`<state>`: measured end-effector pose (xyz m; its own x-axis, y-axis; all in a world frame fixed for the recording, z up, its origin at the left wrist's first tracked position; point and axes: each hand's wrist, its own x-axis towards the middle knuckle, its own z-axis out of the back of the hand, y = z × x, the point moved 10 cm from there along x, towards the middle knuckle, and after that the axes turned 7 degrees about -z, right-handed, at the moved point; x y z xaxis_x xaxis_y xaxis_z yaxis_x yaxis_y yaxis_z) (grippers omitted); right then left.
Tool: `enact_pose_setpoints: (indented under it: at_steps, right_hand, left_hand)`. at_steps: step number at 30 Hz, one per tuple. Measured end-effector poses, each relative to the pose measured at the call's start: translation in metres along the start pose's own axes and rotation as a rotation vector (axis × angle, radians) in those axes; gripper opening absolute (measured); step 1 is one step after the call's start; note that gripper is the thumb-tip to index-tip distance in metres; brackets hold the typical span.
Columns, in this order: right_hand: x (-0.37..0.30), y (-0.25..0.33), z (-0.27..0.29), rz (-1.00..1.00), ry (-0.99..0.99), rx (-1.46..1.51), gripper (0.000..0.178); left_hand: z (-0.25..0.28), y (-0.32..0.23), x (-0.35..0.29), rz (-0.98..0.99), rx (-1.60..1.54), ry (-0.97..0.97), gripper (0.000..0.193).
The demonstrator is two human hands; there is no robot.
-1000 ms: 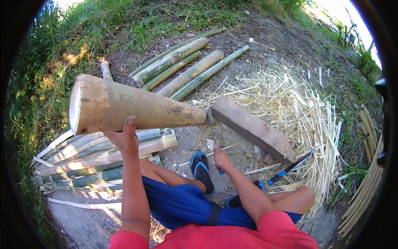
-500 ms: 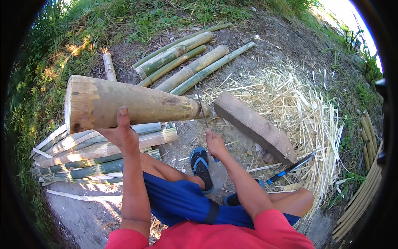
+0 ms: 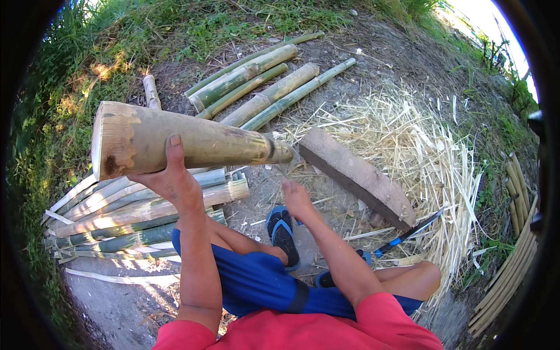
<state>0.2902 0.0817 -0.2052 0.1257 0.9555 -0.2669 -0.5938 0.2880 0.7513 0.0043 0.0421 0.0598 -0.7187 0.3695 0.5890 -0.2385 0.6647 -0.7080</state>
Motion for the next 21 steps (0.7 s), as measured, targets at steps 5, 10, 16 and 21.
enact_pose_setpoints:
  at_steps: [5, 10, 16, 21]
  right_hand:
    - [-0.071, 0.056, -0.029, 0.343, 0.072, 0.131, 0.035]
    - [-0.016, 0.001, -0.019, -0.120, -0.088, 0.105, 0.045]
    - [-0.039, 0.050, -0.040, 0.187, 0.137, 0.204, 0.044]
    - [-0.049, 0.057, -0.053, 0.281, -0.018, 0.016, 0.042]
  left_hand:
    - [0.004, 0.003, -0.006, -0.022, 0.005, -0.104, 0.091]
    - [0.027, 0.014, 0.009, 0.031, -0.017, -0.146, 0.082]
    - [0.041, 0.025, 0.010, 0.026, 0.007, -0.244, 0.083]
    - [0.051, 0.032, 0.011, 0.079, 0.056, -0.310, 0.090]
